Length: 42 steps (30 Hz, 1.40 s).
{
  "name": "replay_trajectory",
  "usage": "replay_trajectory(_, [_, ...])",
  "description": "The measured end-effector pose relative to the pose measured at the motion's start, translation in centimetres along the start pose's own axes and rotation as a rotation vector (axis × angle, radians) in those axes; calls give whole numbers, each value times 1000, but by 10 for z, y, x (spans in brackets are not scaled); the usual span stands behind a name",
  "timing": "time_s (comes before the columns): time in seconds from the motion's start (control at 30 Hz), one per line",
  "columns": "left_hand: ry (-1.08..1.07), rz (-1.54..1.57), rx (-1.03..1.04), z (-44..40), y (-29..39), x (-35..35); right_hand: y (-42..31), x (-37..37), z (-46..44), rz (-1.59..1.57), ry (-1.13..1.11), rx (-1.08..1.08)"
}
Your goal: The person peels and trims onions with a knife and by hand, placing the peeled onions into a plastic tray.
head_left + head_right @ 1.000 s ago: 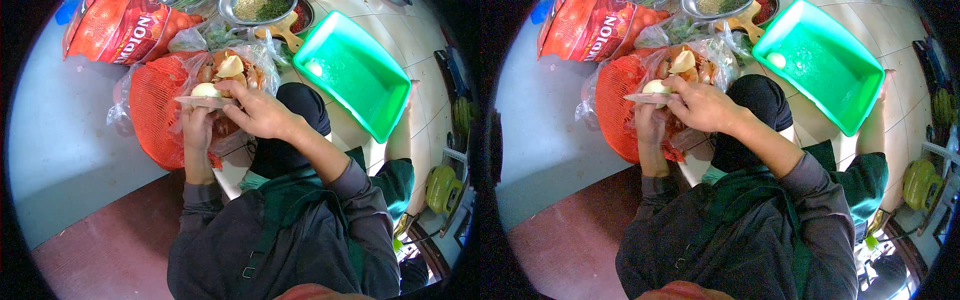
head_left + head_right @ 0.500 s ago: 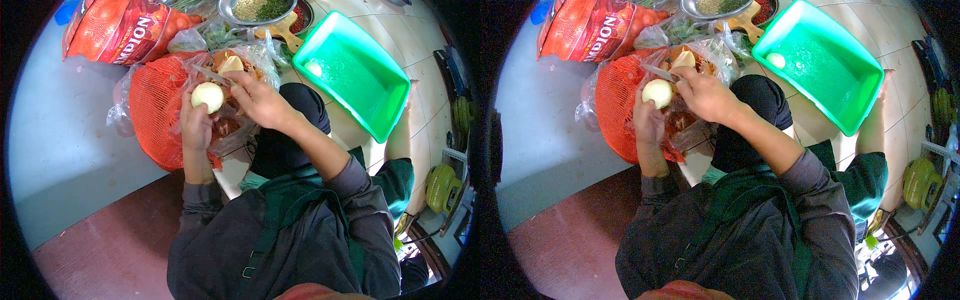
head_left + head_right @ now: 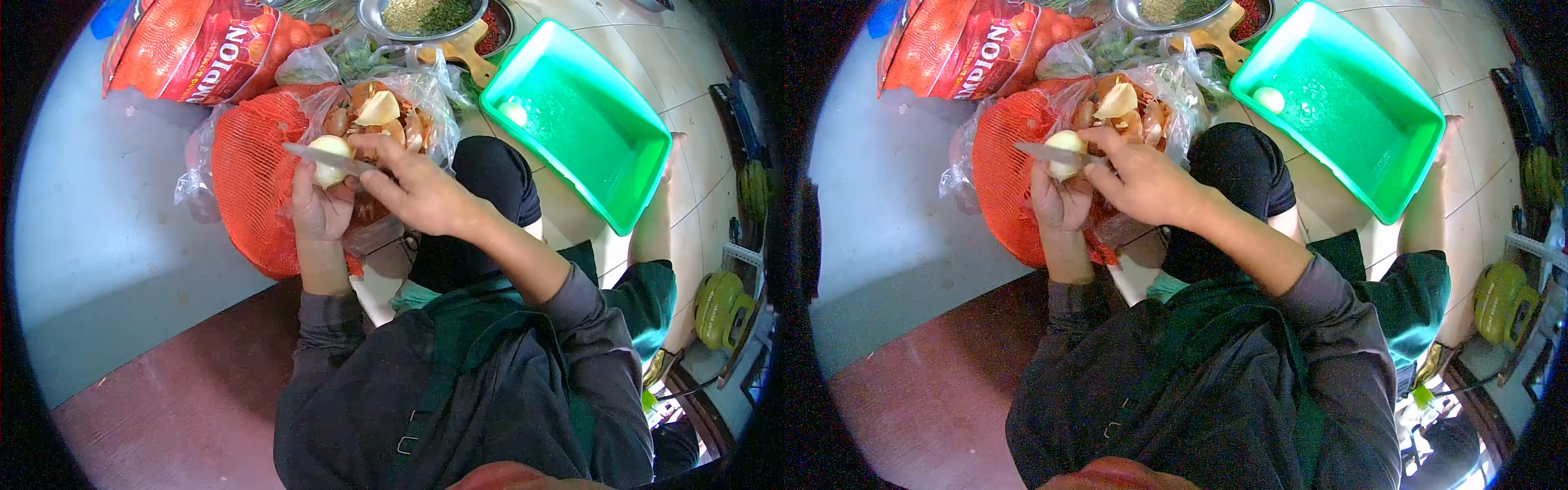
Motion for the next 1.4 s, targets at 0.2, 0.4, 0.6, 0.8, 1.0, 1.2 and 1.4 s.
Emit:
replay_trajectory(0.2, [54, -147, 39, 2, 1, -7, -11, 4, 2, 92, -45, -20])
replay_trajectory(0.4, [69, -319, 130, 6, 4, 12, -8, 1, 1, 249, 62, -85])
replay_trajectory(0.6, [32, -372, 127, 6, 3, 19, 1, -9, -2, -1, 149, -105])
replay_trajectory(0.8, [76, -392, 160, 3, 3, 17, -5, -4, 3, 113, 44, -92])
replay_trajectory(1.0, [33, -404, 164, 6, 1, 18, 0, -4, -2, 154, 82, -164])
replay_trajectory(1.2, [30, -288, 131, 4, 3, 14, 19, -11, -5, -180, 100, 101])
replay_trajectory(1.4, [23, -355, 174, 5, 2, 17, -3, -5, 2, 32, 73, -75])
Point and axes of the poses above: each hand's wrist, its own z-axis away from the middle knuckle, its own x-axis out of the palm, y = z × x, the point moved 7 cm from there along -z, towards the middle knuckle, and after that the axes turned 1 degree about -y, right-handed, at the moved point
